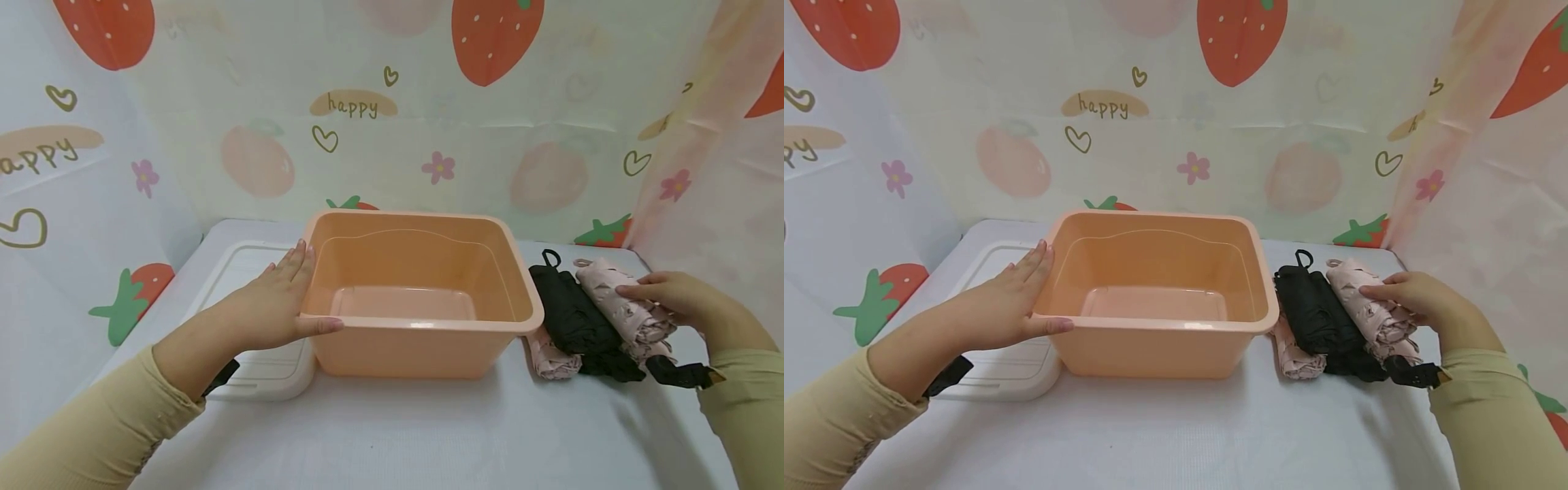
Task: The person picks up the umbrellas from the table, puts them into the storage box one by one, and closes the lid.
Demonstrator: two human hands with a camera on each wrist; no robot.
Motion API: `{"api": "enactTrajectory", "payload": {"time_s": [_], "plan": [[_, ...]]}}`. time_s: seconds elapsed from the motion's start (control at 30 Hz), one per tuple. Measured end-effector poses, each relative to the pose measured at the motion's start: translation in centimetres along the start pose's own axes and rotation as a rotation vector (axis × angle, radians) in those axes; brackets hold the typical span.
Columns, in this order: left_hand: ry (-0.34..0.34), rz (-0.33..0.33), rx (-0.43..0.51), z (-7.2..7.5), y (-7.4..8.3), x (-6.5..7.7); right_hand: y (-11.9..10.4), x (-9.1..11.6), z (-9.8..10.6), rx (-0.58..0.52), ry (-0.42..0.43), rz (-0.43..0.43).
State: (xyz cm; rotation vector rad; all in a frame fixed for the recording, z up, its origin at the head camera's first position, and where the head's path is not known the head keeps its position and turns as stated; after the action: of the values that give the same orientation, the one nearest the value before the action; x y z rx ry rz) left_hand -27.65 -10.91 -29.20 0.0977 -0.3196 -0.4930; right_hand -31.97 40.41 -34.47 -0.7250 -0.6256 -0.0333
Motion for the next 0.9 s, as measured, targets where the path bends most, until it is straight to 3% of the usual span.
{"api": "enactTrajectory", "payload": {"time_s": [0.2, 0.4, 0.9], "plan": [[-0.013, 0.01, -0.002, -0.2, -0.1, -0.2, 0.2, -0.3, 0.2, 0.007, -0.029, -0.027], [-0.015, 0.015, 0.012, -0.2, -0.1, -0.2, 0.4, -0.7, 0.4, -0.064, -0.043, -0.009], [-0.019, 0.005, 0.031, -0.1, 0.0, -0.1, 1.1, -0.7, 0.3, -0.096, 0.001, 0.048]]}}
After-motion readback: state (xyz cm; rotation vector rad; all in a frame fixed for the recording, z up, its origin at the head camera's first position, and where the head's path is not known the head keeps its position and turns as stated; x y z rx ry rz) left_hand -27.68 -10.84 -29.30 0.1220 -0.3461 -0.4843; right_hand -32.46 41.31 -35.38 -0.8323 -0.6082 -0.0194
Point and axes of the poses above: each hand's wrist, its own x-axis away from the middle knuckle, its own z-axis out of the back of the hand, y = z × x, the point moved 10 cm from there along -x, towards the middle knuckle, and after that the axes turned 12 degrees about -y, right-handed, at the moved point
